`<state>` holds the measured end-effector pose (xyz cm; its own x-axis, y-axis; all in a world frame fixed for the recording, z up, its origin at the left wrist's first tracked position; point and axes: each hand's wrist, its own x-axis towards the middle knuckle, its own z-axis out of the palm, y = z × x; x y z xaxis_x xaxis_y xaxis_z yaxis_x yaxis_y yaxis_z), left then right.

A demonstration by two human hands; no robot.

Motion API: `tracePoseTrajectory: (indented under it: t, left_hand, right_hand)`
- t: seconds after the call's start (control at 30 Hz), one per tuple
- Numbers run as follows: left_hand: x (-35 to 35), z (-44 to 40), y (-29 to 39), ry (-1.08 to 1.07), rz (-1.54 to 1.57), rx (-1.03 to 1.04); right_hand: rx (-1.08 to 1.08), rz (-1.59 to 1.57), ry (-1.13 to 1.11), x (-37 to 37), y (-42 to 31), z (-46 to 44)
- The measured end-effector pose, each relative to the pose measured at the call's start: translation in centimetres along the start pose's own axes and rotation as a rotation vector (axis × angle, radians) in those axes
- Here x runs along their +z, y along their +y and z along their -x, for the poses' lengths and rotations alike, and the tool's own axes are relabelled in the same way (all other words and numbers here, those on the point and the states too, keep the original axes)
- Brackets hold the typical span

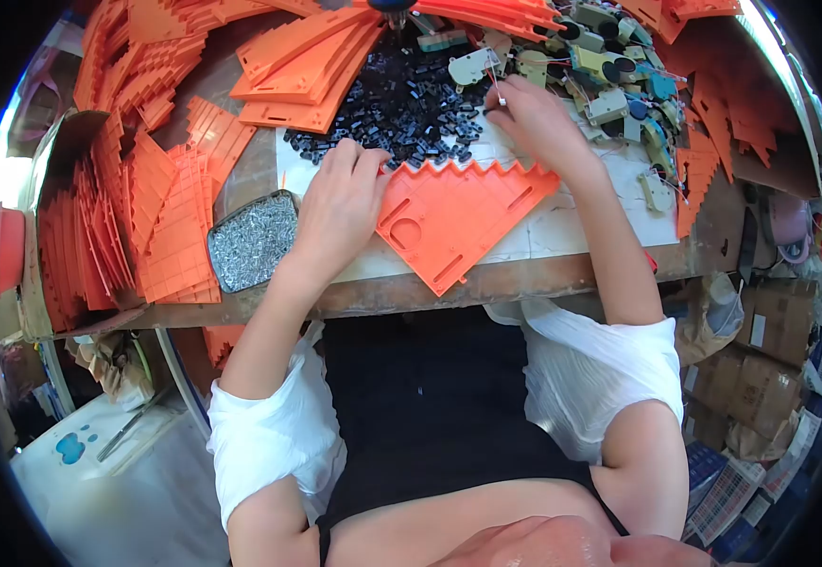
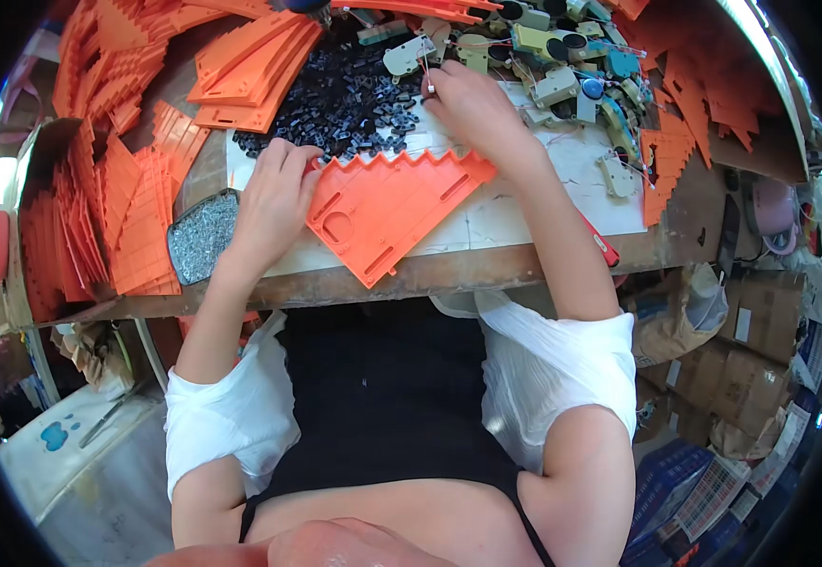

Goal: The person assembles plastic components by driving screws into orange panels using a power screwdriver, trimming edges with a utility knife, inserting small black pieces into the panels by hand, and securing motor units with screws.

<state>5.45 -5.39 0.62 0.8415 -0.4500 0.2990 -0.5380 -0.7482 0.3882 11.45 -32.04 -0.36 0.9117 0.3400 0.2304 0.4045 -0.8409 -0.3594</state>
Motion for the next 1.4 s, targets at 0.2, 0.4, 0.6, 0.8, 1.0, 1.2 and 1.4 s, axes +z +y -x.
tracePoseTrajectory:
  t: [0.2,0.4,0.6,0.8,1.0,1.2,1.4]
  left_hand:
    - [-0.7,-0.3,-1.2,-0.048,0.055,0.082]
    - [-0.4,-0.6,0.3,0.058,-0.039,0.218]
    - [3.5,-6.8,4.5,-0.03,0.024,0.287]
    - [6.2,-11.8,3.6,-0.2,-0.222,0.234]
    - [2.0,-8.7,3.6,-0.05,0.188,0.284]
    - [-3.9,-1.3,2.4,-0.154,0.511,-0.02]
    - [-4.5,2.6,2.0,-0.141,0.676,-0.251]
  right_hand:
    - [0.176,-0.169,-0.054,-3.9,-1.6,2.5]
    - [0.28,-0.354,0.027,-8.1,-3.1,8.0]
    - [0.218,-0.48,0.041,-8.7,-3.9,8.6]
    - [0.221,-0.528,-0.05,-8.1,-5.1,8.1]
    - [0.151,-0.467,-0.253,-5.5,-4.4,7.9]
    - [-0.013,-0.286,-0.273,-4.3,-3.7,6.6]
    - [0.005,-0.258,-0.413,-4.1,-3.7,5.2]
